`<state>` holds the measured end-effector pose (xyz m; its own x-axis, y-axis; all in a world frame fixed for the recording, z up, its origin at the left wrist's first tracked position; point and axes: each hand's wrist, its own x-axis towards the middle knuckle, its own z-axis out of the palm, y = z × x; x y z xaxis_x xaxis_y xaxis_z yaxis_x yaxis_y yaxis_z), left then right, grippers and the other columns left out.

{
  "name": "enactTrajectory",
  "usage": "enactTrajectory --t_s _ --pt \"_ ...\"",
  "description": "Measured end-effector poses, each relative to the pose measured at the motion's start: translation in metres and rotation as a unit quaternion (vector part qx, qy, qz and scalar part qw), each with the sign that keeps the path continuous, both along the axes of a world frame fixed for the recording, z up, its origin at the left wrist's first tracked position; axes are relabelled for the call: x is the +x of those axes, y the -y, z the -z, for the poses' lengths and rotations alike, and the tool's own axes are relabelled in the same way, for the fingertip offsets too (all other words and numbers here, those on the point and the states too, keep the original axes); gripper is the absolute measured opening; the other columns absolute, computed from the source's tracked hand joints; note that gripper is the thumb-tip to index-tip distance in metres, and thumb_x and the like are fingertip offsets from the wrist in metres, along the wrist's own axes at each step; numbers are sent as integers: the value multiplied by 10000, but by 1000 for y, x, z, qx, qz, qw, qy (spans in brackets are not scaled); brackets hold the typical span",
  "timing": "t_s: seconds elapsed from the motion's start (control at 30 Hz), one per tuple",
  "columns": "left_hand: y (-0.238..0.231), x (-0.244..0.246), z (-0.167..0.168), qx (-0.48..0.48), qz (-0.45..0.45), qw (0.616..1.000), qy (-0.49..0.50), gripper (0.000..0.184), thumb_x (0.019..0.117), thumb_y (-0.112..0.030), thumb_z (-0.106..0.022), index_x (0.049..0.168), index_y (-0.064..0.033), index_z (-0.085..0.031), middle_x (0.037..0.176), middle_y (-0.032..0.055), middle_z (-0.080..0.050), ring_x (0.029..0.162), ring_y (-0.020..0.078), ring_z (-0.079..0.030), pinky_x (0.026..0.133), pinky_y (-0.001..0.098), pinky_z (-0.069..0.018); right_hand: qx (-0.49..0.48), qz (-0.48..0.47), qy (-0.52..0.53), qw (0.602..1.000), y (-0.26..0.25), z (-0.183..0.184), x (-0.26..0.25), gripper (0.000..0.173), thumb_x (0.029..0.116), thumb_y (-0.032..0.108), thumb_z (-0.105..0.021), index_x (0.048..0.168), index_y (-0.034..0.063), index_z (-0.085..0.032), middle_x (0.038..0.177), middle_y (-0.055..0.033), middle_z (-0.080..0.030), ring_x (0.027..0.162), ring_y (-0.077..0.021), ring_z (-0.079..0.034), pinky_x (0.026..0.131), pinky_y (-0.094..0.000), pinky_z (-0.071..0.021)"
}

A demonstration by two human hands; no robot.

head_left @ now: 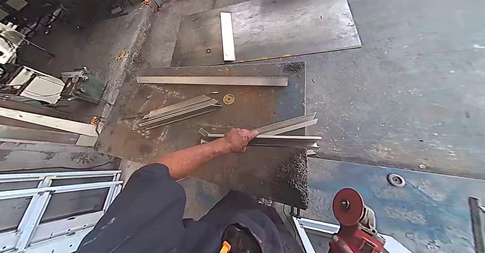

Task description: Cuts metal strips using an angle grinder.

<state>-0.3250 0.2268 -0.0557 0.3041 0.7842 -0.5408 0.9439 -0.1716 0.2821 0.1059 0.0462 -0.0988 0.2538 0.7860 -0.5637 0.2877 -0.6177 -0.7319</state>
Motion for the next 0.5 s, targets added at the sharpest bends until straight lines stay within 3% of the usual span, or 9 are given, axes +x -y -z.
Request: enactTrajectory --t_s 0.07,0.13,0.23,0.3,0.33,0.43,0.5 --pt "-24 -19 -2 36 8 999 -32 607 827 -61 -721 1406 -111 -547 1213 206 -682 1085 420 -683 816 641 -550 12 4 20 1000 3 -5 1 638 722 193 -822 1249 -55 -560 976 -135 -701 831 -177 -715 765 -397 -623" --pt "-42 -37 2 82 6 995 -62 533 832 -74 -743 1342 -134 -603 1185 186 -690 1043 401 -697 777 615 -565 5 3 42 999 8 -8 3 666 702 190 -838 1255 -62 -565 978 -162 -695 827 -212 -702 772 -443 -604" --pt "-56 -48 0 119 -25 989 -86 564 855 -124 -769 1394 -154 -607 1316 177 -662 1063 401 -707 811 611 -589 14 21 38 999 14 -6 5 651 678 200 -850 1225 -40 -591 941 -143 -708 800 -211 -709 749 -447 -612" --pt "-48 -37 -5 116 -51 988 -87 505 914 -244 -755 1376 -147 -574 1075 197 -724 944 431 -720 758 635 -570 21 34 36 999 18 -2 6 655 658 256 -854 1204 -16 -616 942 -127 -713 809 -205 -710 756 -455 -607" --pt "-40 -28 -3 112 -63 989 -73 547 931 -303 -745 1415 -151 -539 1053 207 -722 937 434 -719 766 637 -568 21 37 43 998 20 0 7 654 649 307 -853 1186 8 -632 928 -107 -717 802 -196 -710 749 -455 -605" --pt "-12 9 20 105 -105 989 2 669 1005 -492 -621 1570 -212 -395 1238 239 -651 1065 429 -686 880 613 -563 17 45 55 997 22 -2 10 630 648 336 -848 1160 28 -648 902 -98 -714 789 -203 -702 729 -476 -594" --pt "8 37 42 93 -102 990 0 696 1049 -533 -484 1642 -228 -283 1412 287 -516 1244 460 -561 992 622 -485 12 48 60 997 24 -3 11 627 656 335 -844 1164 25 -645 915 -104 -713 807 -210 -703 747 -486 -592"
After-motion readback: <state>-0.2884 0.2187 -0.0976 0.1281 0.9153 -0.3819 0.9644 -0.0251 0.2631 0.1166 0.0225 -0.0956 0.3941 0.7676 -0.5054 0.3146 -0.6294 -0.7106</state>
